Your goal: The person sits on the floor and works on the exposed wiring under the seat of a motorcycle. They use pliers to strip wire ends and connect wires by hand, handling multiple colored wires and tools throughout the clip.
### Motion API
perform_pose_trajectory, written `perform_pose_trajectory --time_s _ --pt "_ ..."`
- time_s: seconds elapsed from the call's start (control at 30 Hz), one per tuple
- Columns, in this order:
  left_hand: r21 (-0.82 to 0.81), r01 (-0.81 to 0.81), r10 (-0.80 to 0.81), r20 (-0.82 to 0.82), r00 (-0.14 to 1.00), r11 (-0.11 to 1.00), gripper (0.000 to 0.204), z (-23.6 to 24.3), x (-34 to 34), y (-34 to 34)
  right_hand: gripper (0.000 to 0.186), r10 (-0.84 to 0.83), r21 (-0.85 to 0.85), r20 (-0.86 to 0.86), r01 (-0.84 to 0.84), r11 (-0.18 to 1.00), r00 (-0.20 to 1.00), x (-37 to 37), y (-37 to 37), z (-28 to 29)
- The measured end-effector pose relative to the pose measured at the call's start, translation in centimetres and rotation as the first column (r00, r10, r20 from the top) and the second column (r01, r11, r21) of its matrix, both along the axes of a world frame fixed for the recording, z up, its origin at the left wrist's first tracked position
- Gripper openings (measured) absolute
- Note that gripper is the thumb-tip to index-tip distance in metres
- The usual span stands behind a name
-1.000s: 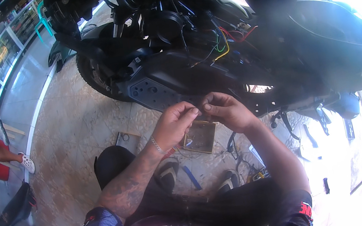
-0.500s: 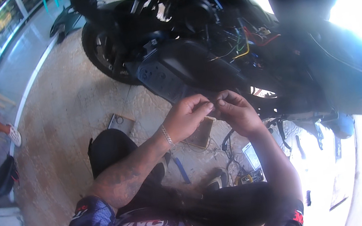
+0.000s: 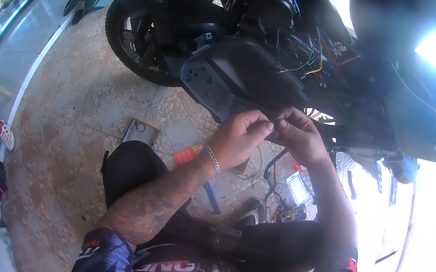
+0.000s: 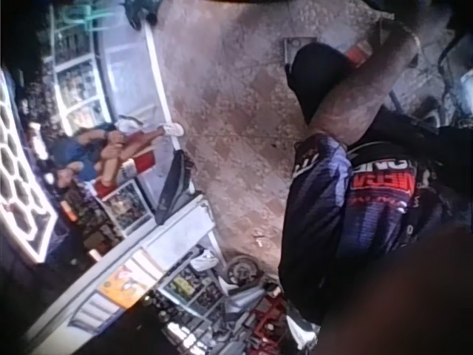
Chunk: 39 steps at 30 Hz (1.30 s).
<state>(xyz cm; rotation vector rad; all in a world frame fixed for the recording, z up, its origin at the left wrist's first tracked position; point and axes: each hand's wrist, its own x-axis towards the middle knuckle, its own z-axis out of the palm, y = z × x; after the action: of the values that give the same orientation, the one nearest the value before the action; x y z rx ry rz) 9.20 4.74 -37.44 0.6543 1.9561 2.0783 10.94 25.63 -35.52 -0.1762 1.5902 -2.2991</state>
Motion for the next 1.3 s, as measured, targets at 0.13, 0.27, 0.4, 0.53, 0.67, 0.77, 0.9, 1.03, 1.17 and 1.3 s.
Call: perform_pose_trajectory --time_s 0.13,0.27,0.4,0.53,0.67,0.77,0.9,1.03,1.17,1.3 --pt "-0.019 -0.028 0.027 -0.024 0.999 0.999 0.023 0.4 0.3 -0.4 0.015 -0.027 0.115 -0.128 0.042 0.992 0.991 -0.4 0.5 1.2" --pt "-0.007 0.078 -0.076 0.106 0.991 0.997 0.023 1.0 0.4 -0.9 0.016 -0.103 0.245 -0.283 0.175 0.954 0.954 -1.1 2.9 3.1" --pt "0.015 0.068 -0.070 0.126 0.990 0.998 0.022 1.3 0.5 -0.8 0.010 -0.436 0.061 -0.315 0.476 0.877 0.843 -1.0 6.7 5.0" --pt "-0.005 0.066 -0.065 0.057 0.996 0.998 0.024 1.4 0.5 -0.6 0.017 -0.654 0.079 -0.439 0.752 0.655 0.616 -1.1 11.1 5.4" --pt "-0.056 0.052 -0.049 0.051 0.997 0.997 0.024 1.5 0.5 -0.2 0.016 -0.536 0.297 -0.731 0.904 0.306 0.422 -1.7 13.5 2.8" --pt "-0.074 0.036 -0.033 0.039 0.999 0.997 0.024 1.7 0.3 0.1 0.016 -0.269 0.321 -0.906 0.945 0.061 0.326 -2.5 14.3 1.0" --pt "-0.090 0.017 -0.012 0.050 0.999 0.996 0.023 1.8 0.2 0.2 0.021 -0.045 0.370 -0.929 0.926 -0.075 0.368 -3.0 14.5 0.2" --pt "-0.114 -0.012 0.017 0.042 0.999 0.993 0.025 1.5 -0.4 0.0 0.022 -0.047 0.420 -0.907 0.904 -0.083 0.418 -3.3 13.4 -0.1" --pt "-0.133 -0.033 0.036 0.017 0.999 0.991 0.025 1.6 -1.4 -0.1 0.017 -0.106 0.465 -0.884 0.880 -0.091 0.456 -5.3 13.0 0.2" --pt "-0.058 -0.054 0.055 0.018 0.998 0.997 0.022 2.7 -2.4 -0.2 0.016 -0.027 0.472 -0.880 0.865 -0.169 0.475 -8.1 14.1 1.0"
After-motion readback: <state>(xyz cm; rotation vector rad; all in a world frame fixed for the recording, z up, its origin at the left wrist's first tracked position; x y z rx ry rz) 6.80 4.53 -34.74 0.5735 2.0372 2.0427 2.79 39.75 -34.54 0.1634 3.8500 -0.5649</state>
